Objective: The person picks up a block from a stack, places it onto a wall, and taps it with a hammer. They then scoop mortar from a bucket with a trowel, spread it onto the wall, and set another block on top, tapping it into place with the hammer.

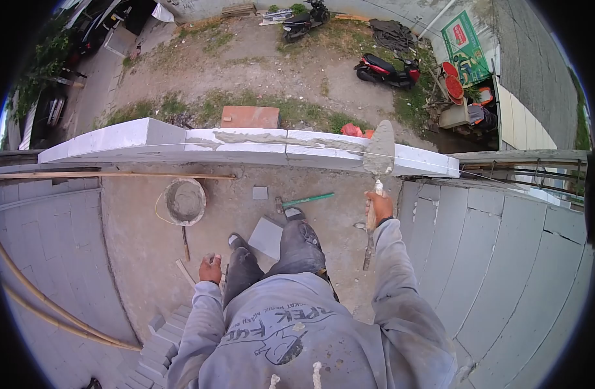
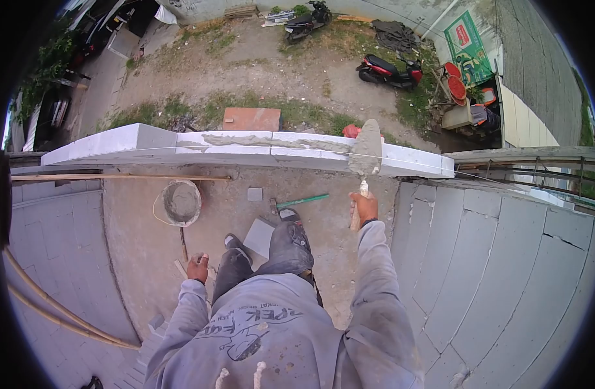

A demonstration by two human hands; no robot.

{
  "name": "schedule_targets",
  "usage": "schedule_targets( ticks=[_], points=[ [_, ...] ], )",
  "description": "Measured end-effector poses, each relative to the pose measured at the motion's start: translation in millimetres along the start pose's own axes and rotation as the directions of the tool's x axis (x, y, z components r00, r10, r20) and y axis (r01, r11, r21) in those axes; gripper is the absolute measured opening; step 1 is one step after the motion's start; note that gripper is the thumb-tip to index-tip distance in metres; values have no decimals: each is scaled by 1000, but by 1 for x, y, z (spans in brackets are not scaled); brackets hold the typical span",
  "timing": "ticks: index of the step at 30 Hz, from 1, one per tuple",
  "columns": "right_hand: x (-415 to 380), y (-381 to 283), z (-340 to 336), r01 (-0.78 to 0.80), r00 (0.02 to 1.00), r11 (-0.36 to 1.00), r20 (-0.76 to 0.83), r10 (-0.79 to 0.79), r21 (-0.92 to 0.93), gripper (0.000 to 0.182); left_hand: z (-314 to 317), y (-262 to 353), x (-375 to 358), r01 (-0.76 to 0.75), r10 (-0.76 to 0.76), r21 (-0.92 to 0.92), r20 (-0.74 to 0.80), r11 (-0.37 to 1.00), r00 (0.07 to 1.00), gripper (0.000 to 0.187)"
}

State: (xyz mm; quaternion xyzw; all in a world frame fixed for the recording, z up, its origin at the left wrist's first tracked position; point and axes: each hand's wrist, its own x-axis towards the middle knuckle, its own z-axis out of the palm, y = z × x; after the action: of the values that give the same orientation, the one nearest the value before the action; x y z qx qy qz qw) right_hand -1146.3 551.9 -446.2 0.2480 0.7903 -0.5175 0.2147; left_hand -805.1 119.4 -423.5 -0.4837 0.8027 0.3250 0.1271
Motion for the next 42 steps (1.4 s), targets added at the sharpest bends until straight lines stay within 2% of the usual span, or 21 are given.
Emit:
schedule_targets(
  ticks=[1,2,3,7,9,14,17,21,23,24,25,27,29,31,33,34,35,37,39,41,42],
  points=[
    [-14,-5,8,-192,978,946,131,163,260,19,-2,1,1,-8,8,5,3,1000,1000,40],
    [-26,-9,22,-390,914,793,298,274,469,18,-3,2,1,-24,24,26,14,999,1000,41],
    [-34,-10,41,-388,915,791,296,272,473,18,-6,1,4,-40,39,43,25,998,999,41],
    [-85,-24,133,-455,868,823,378,324,340,17,-9,-27,34,-52,56,-67,60,996,997,41],
    [-109,-31,182,-492,837,786,453,308,375,17,-8,-57,59,-64,80,-180,82,982,993,41],
    [-175,-27,327,-465,861,789,413,298,401,15,-45,-101,89,-50,67,-195,79,980,995,40],
    [-214,-1,414,-478,841,834,416,345,275,14,-49,-186,114,40,-68,-383,-59,923,996,37],
    [-247,31,528,-427,771,896,469,432,-123,13,-86,-300,105,281,-385,-566,-70,775,920,39],
    [-230,58,589,-71,774,838,500,388,-541,14,-102,-353,93,392,-498,-427,-170,815,851,37],
    [-212,72,618,302,799,636,552,237,-710,20,-101,-380,82,433,-555,-444,-194,785,809,36],
    [-193,83,651,598,755,298,648,103,-744,27,-95,-409,68,467,-603,-455,-219,758,767,35],
    [-164,94,719,678,734,-76,672,97,-731,33,-61,-475,34,596,-715,-485,-89,639,694,36],
    [-163,79,780,677,730,-243,677,96,-695,36,-16,-517,-4,674,-786,-561,64,481,615,33],
    [-124,119,833,652,732,-299,681,9,-697,31,42,-535,-42,643,-802,-653,91,400,591,28],
    [-114,152,880,660,713,-396,698,64,-639,28,85,-536,-67,751,-790,-534,226,388,569,28],
    [-115,169,894,659,699,-481,706,111,-578,24,85,-513,-63,780,-810,-564,303,272,502,29],
    [-121,179,907,665,695,-483,709,120,-570,24,78,-480,-46,794,-816,-589,378,153,437,31],
    [-146,184,921,626,757,-425,641,127,-654,21,85,-452,-30,777,-734,-596,433,202,523,33],
    [-139,170,909,643,758,-370,629,176,-671,28,84,-424,-7,723,-690,-674,452,151,566,33],
    [-139,124,881,757,650,-348,689,320,-553,34,61,-402,23,661,-639,-727,422,186,643,32],
    [-126,118,862,756,651,-322,707,275,-571,35,49,-394,38,595,-589,-774,383,217,712,32]
  ],
)
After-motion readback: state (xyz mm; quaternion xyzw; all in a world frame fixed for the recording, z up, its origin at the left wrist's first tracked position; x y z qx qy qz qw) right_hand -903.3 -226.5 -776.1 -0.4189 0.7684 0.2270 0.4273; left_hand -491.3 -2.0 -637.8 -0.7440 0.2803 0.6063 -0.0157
